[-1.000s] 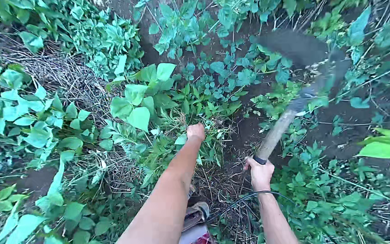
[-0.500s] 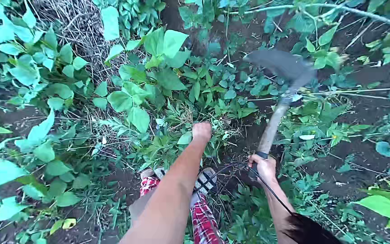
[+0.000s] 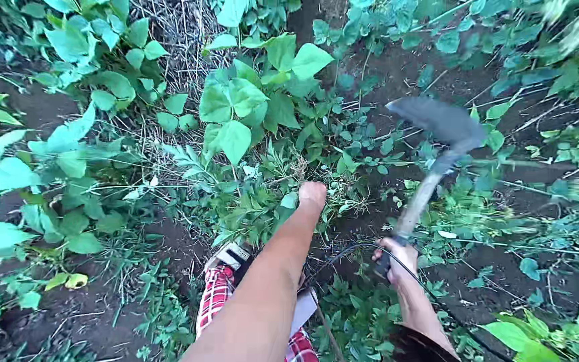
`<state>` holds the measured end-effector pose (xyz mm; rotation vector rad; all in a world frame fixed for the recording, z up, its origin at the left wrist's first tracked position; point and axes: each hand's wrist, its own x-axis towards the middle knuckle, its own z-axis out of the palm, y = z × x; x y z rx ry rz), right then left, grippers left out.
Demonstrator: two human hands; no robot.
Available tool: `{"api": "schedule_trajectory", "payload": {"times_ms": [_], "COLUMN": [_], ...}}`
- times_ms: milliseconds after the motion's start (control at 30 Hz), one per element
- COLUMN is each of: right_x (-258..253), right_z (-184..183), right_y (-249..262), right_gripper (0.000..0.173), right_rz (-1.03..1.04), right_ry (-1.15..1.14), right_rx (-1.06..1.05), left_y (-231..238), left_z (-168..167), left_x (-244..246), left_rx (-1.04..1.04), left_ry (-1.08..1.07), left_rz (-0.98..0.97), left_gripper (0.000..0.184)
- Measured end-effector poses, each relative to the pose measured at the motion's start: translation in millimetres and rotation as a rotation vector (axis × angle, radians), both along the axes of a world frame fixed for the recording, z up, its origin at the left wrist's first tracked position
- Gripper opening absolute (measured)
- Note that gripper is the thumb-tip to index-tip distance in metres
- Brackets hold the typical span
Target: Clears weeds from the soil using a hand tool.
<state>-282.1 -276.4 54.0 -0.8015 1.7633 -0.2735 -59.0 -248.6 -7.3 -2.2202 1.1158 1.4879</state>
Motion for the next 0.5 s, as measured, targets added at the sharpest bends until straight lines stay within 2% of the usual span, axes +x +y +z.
{"api": "schedule_trajectory", "payload": {"times_ms": [67,133,200,267,333,367,433,500], "right_x": [34.4,62.7,49.5,7.8,4.1,8.5,13.6,19.6], "right_z": [10.3,-11.4,-67.0,-94.6,-84.7,-67.2,-28.7,1.5], "right_y": [-43.8,-56.3,-6.9,69.7,93.7,91.7,58.3,18.8], "right_gripper": [0.013,0.016,0.01,0.011,0.01,0.008,0.007,0.006], "right_rz": [-0.114,-0.152,-0.003,0.228,0.248,0.223,0.187,0.141], "right_ry": [-0.124,-0.121,0.01,0.133,0.172,0.172,0.164,0.112], "right_rx": [-0.254,-0.316,-0.136,0.192,0.368,0.39,0.304,0.07], "left_y": [2.6,13.8,22.5,31.6,38.1,41.6,34.2,25.7], "left_z": [-4.2,-14.4,-22.1,-17.5,-8.2,-3.7,6.2,11.3], "left_x": [-7.7,-10.2,-9.5,-8.1,0.0,4.8,8.6,10.9], "left_rx": [-0.002,-0.023,-0.038,-0.017,-0.015,-0.019,-0.024,0.004], "left_ry": [0.011,0.02,0.018,0.028,0.029,0.02,0.014,0.018], "left_rz": [0.025,0.041,0.058,0.059,0.056,0.05,0.044,0.035], "left_gripper": [0.029,0.034,0.04,0.038,0.035,0.036,0.034,0.033]}}
